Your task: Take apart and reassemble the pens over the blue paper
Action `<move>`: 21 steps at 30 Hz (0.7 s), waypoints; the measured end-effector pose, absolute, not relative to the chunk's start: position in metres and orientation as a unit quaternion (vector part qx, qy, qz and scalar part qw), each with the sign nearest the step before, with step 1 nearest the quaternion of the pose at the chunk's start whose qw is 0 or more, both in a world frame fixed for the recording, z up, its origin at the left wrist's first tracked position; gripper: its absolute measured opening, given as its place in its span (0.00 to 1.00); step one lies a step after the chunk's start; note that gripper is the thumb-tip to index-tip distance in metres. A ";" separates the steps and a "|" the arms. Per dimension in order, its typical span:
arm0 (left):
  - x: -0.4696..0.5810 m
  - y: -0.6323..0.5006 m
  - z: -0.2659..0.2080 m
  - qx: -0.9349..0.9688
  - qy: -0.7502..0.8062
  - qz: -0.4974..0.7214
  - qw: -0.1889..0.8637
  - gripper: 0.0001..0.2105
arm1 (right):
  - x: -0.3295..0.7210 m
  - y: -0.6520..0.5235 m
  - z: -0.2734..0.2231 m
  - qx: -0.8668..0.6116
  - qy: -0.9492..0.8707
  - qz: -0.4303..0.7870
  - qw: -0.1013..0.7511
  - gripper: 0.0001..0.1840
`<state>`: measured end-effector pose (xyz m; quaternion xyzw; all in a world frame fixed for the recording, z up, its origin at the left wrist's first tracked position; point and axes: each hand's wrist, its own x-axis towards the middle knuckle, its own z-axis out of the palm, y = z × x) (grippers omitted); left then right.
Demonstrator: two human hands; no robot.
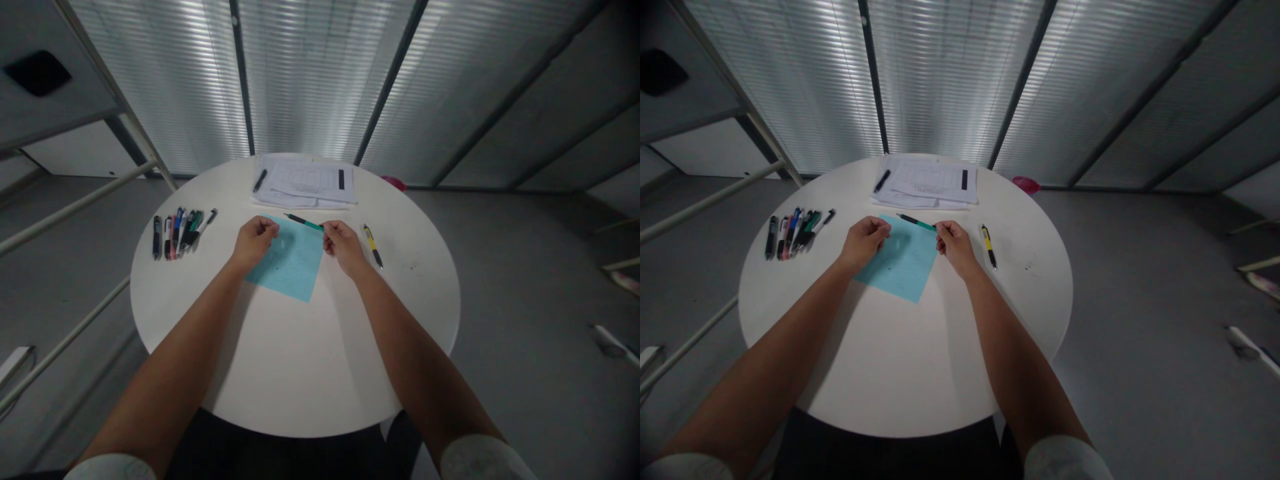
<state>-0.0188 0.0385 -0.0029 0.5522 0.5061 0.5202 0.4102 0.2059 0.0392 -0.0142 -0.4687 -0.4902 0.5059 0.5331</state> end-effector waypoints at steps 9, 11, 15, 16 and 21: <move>-0.029 0.039 -0.007 0.702 0.575 0.391 0.153 0.10 | 0.205 0.037 -0.012 -0.470 -0.490 0.506 0.532 0.18; -0.030 0.040 -0.009 0.713 0.611 0.322 0.121 0.12 | 0.205 0.036 -0.011 -0.474 -0.491 0.505 0.529 0.18; -0.030 0.039 -0.013 0.711 0.647 0.260 0.088 0.13 | 0.205 0.035 -0.009 -0.475 -0.492 0.509 0.522 0.17; -0.030 0.039 -0.014 0.711 0.647 0.261 0.087 0.13 | 0.204 0.034 -0.008 -0.475 -0.492 0.511 0.521 0.17; -0.031 0.042 -0.018 0.705 0.643 0.285 0.090 0.13 | 0.204 0.034 -0.008 -0.479 -0.498 0.507 0.515 0.16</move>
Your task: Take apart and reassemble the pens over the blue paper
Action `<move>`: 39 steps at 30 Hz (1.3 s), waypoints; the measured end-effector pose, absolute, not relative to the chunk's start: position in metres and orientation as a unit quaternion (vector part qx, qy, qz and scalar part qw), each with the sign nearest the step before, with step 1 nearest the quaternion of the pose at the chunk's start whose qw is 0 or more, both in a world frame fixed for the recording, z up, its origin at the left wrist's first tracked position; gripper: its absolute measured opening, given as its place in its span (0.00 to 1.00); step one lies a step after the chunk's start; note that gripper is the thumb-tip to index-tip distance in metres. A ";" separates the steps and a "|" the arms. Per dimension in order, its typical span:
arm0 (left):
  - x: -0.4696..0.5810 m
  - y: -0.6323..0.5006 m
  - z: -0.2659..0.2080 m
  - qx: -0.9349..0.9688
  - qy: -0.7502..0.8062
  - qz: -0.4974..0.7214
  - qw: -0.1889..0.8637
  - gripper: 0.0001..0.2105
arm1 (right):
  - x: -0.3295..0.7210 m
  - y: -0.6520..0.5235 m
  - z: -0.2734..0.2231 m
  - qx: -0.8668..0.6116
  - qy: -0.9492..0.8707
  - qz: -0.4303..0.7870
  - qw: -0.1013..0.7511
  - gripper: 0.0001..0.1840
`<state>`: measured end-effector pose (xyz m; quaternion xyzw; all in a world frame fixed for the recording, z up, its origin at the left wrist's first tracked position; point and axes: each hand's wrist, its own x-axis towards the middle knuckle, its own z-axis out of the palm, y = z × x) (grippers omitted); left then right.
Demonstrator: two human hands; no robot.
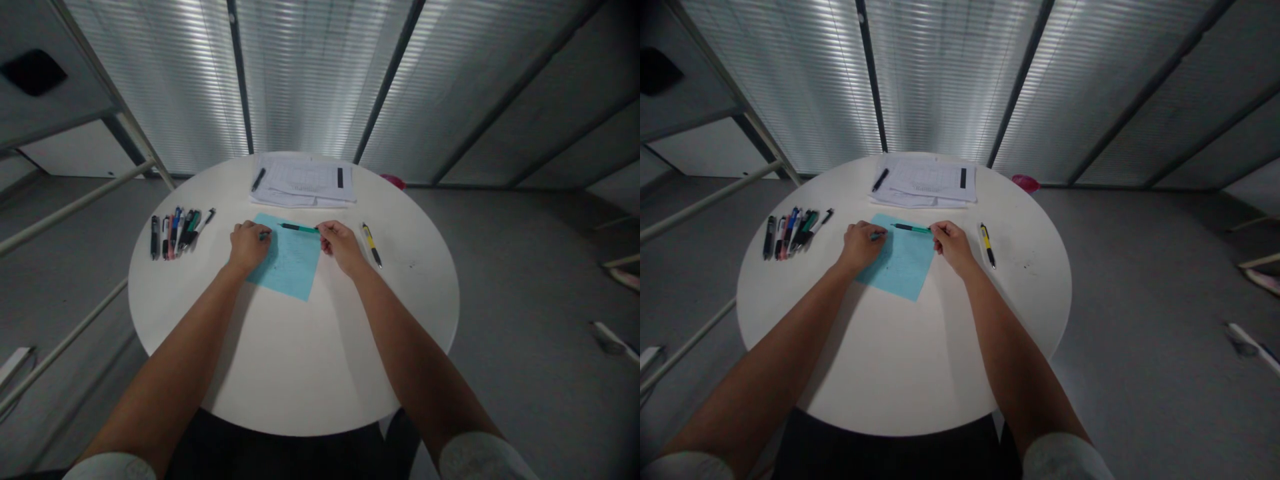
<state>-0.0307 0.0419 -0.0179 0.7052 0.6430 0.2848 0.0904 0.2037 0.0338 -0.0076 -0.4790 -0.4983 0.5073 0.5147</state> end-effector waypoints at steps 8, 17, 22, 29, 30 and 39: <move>-0.032 0.042 -0.014 0.678 0.668 0.288 0.110 0.13 | 0.203 0.035 -0.009 -0.485 -0.503 0.501 0.510 0.13; -0.030 0.040 -0.012 0.677 0.669 0.286 0.111 0.12 | 0.204 0.035 -0.010 -0.484 -0.518 0.493 0.504 0.14; -0.030 0.040 -0.012 0.682 0.672 0.268 0.105 0.14 | 0.204 0.035 -0.008 -0.483 -0.522 0.489 0.505 0.14; -0.028 0.037 -0.007 0.684 0.671 0.265 0.109 0.16 | 0.204 0.035 -0.009 -0.487 -0.524 0.486 0.503 0.14; -0.028 0.036 -0.005 0.681 0.670 0.275 0.110 0.17 | 0.204 0.035 -0.009 -0.487 -0.524 0.486 0.503 0.15; -0.022 0.033 0.001 0.716 0.571 0.361 0.175 0.11 | 0.203 0.032 -0.006 -0.483 -0.519 0.496 0.501 0.16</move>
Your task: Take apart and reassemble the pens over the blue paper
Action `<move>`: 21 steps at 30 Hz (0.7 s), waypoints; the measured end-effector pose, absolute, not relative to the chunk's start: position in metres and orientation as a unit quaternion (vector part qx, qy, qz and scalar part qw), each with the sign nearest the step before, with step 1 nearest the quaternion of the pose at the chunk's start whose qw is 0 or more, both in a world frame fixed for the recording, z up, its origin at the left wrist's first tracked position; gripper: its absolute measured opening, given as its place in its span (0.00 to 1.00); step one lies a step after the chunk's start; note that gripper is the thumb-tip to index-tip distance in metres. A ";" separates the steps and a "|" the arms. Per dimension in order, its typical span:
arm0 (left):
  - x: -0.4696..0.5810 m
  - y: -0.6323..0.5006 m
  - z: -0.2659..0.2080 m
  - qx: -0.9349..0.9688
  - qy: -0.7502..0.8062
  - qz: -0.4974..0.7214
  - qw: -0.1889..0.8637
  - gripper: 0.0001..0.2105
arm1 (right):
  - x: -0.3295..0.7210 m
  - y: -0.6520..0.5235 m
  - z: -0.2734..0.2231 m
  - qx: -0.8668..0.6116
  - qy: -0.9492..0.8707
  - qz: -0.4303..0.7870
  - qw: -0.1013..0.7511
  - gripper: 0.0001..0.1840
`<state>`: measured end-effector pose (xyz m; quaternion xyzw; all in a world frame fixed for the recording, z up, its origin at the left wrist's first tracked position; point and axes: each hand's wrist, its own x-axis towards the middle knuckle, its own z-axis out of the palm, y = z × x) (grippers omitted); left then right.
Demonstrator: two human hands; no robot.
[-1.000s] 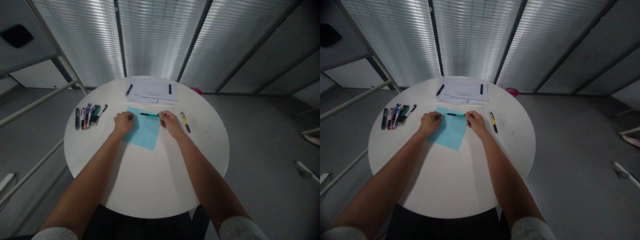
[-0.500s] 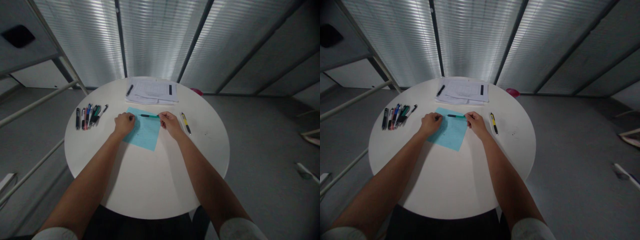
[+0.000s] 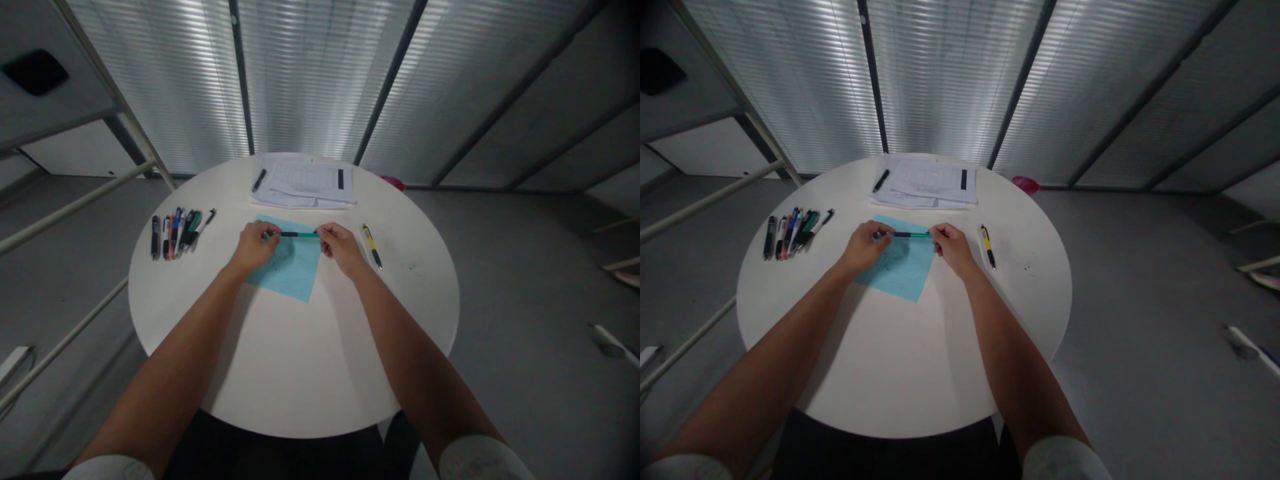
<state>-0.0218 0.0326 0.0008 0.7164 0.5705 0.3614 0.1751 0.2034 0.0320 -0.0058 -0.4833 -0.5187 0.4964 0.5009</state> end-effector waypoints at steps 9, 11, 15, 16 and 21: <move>-0.023 0.035 -0.004 0.715 0.563 0.373 0.180 0.09 | 0.204 0.032 -0.004 -0.474 -0.516 0.508 0.501 0.15; -0.023 0.035 -0.004 0.703 0.558 0.390 0.206 0.09 | 0.204 0.032 -0.005 -0.471 -0.512 0.511 0.505 0.16; -0.023 0.038 -0.005 0.660 0.547 0.440 0.267 0.09 | 0.205 0.034 -0.008 -0.459 -0.496 0.528 0.515 0.16; -0.023 0.039 -0.006 0.648 0.545 0.453 0.279 0.09 | 0.206 0.034 -0.008 -0.457 -0.489 0.534 0.516 0.16; -0.023 0.042 -0.006 0.584 0.528 0.511 0.345 0.08 | 0.208 0.036 -0.008 -0.445 -0.448 0.560 0.536 0.18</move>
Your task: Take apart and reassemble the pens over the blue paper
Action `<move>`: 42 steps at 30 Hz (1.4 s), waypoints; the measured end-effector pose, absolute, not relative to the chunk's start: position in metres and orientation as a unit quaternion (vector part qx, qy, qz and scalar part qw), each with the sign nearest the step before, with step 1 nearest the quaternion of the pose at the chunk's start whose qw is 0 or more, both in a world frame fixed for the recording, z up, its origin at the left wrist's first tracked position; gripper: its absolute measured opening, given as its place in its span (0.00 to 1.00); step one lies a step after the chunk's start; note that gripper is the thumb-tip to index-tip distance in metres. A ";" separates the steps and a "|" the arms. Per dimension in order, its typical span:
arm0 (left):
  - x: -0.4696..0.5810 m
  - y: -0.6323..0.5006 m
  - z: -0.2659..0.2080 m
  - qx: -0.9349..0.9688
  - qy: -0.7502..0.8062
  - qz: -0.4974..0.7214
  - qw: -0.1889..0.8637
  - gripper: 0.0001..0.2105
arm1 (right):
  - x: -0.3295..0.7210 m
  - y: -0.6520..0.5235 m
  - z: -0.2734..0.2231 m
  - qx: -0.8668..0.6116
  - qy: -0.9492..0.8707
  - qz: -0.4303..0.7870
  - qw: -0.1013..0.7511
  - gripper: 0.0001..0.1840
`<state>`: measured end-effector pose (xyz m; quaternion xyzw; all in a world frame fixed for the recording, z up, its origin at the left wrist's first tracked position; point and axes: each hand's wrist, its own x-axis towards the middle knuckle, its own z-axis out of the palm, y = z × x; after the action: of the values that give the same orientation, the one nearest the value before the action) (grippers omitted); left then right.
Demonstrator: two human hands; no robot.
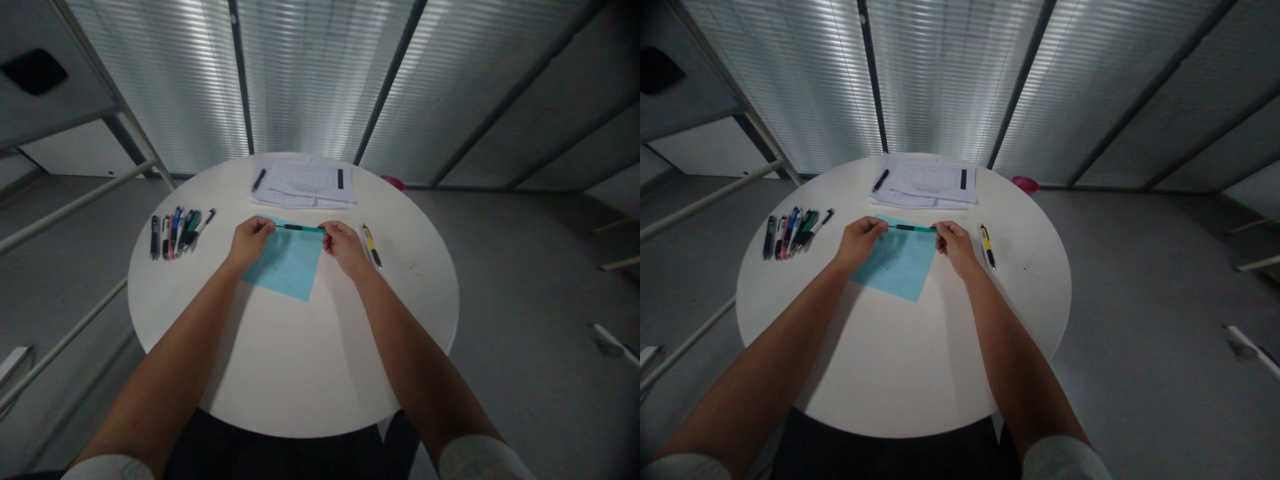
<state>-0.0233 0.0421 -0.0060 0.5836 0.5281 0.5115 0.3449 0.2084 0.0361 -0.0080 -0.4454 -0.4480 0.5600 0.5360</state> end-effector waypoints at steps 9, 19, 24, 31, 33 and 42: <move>-0.025 0.043 0.001 0.434 0.489 0.585 0.480 0.08 | 0.212 0.037 -0.003 -0.435 -0.400 0.579 0.562 0.15; -0.031 0.042 0.009 0.345 0.494 0.610 0.514 0.07 | 0.215 0.042 -0.004 -0.428 -0.321 0.576 0.618 0.14; -0.033 0.045 0.005 0.350 0.512 0.613 0.490 0.07 | 0.216 0.044 -0.006 -0.431 -0.339 0.554 0.626 0.16; -0.029 0.050 -0.003 0.376 0.531 0.597 0.469 0.05 | 0.208 0.041 -0.012 -0.445 -0.415 0.519 0.601 0.17; -0.029 0.050 -0.004 0.386 0.532 0.593 0.465 0.05 | 0.207 0.041 -0.014 -0.448 -0.424 0.512 0.597 0.17; -0.027 0.048 -0.002 0.408 0.534 0.579 0.461 0.06 | 0.208 0.038 -0.008 -0.442 -0.414 0.527 0.596 0.17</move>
<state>-0.0272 0.0479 -0.0023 0.4079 0.5344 0.5795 0.4607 0.2082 0.0384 -0.0081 -0.4416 -0.4138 0.5274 0.5964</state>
